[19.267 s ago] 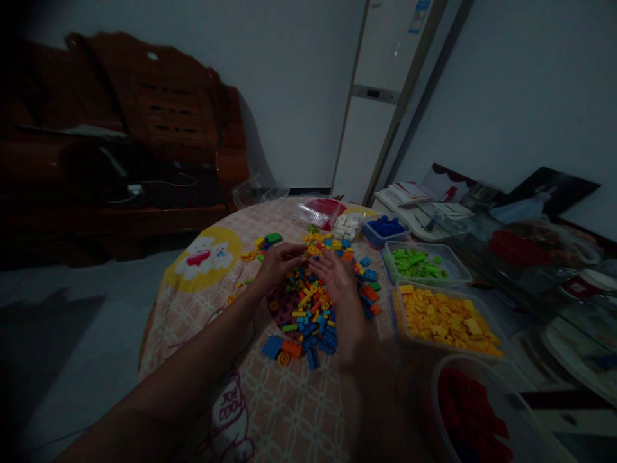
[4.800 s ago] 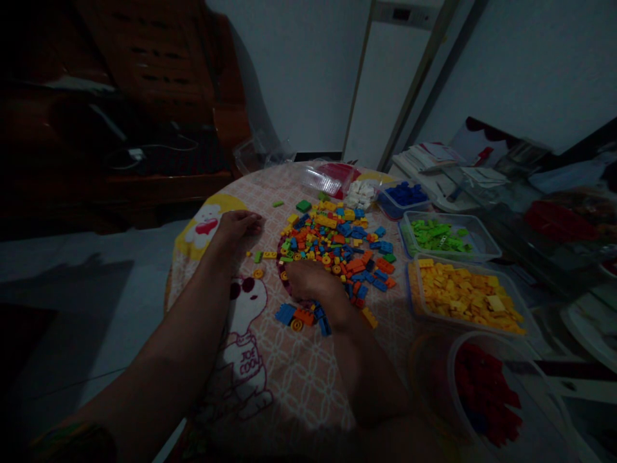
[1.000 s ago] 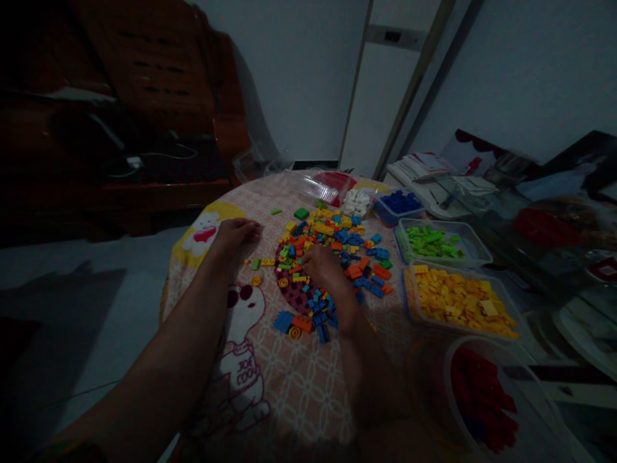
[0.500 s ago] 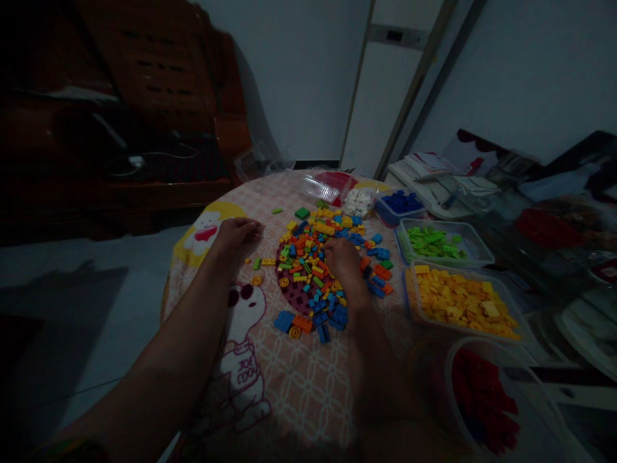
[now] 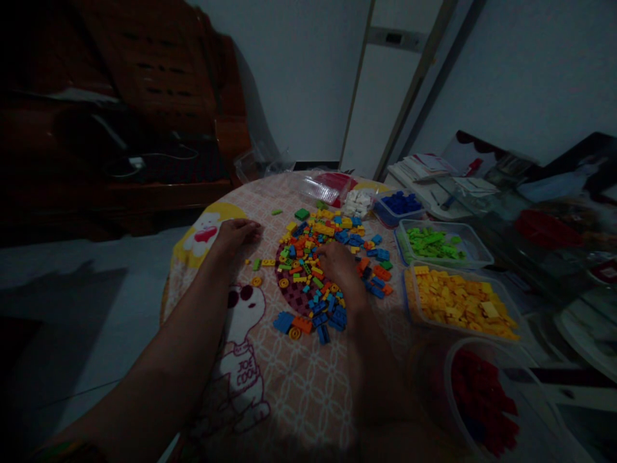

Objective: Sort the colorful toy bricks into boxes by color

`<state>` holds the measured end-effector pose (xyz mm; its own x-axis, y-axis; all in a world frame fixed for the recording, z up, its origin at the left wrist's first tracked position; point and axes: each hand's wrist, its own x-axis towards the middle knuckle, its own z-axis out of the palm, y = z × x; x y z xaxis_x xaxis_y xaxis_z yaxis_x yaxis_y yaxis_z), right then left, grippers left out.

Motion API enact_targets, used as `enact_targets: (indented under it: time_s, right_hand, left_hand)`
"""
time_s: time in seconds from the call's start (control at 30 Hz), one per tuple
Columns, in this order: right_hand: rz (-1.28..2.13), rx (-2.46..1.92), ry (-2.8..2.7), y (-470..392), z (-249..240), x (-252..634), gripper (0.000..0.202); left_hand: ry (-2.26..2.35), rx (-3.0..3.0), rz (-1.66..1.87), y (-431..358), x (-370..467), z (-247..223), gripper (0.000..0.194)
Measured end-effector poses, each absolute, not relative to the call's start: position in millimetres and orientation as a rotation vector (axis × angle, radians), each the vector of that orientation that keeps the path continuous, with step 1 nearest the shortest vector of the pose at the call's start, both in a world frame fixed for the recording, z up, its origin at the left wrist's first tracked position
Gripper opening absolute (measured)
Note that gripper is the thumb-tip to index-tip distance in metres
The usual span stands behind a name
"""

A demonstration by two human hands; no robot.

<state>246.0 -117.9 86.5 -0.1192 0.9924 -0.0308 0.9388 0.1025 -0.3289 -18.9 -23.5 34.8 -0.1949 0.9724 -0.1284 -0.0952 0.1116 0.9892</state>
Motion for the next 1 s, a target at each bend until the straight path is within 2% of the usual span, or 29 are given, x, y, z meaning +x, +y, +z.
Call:
enact_targets:
  time_s: [0.1, 0.37, 0.6, 0.8, 0.9, 1.0]
  right_hand:
    - [0.410, -1.877, -2.246, -120, 84, 238, 0.040]
    - [0.476, -1.866, -2.275, -118, 84, 234, 0.029]
    - [0.484, -1.964, -2.371, -124, 89, 222, 0.009]
    - [0.509, -1.921, -2.337, -122, 86, 224, 0.013]
    - [0.661, -1.861, -2.162, -122, 85, 228, 0.011]
    - [0.975, -1.793, -1.705, -119, 83, 231, 0.006]
  left_hand:
    - [1.350, 0.949, 1.303, -23, -19, 34, 0.006]
    - [1.356, 0.955, 1.310, -20, -20, 31, 0.003]
    - [1.347, 0.956, 1.309, -19, -21, 30, 0.006]
    - [1.359, 0.968, 1.310, -19, -21, 30, 0.004]
    - [1.349, 0.982, 1.316, -19, -21, 29, 0.003]
    - [1.362, 0.989, 1.307, -19, -21, 30, 0.002]
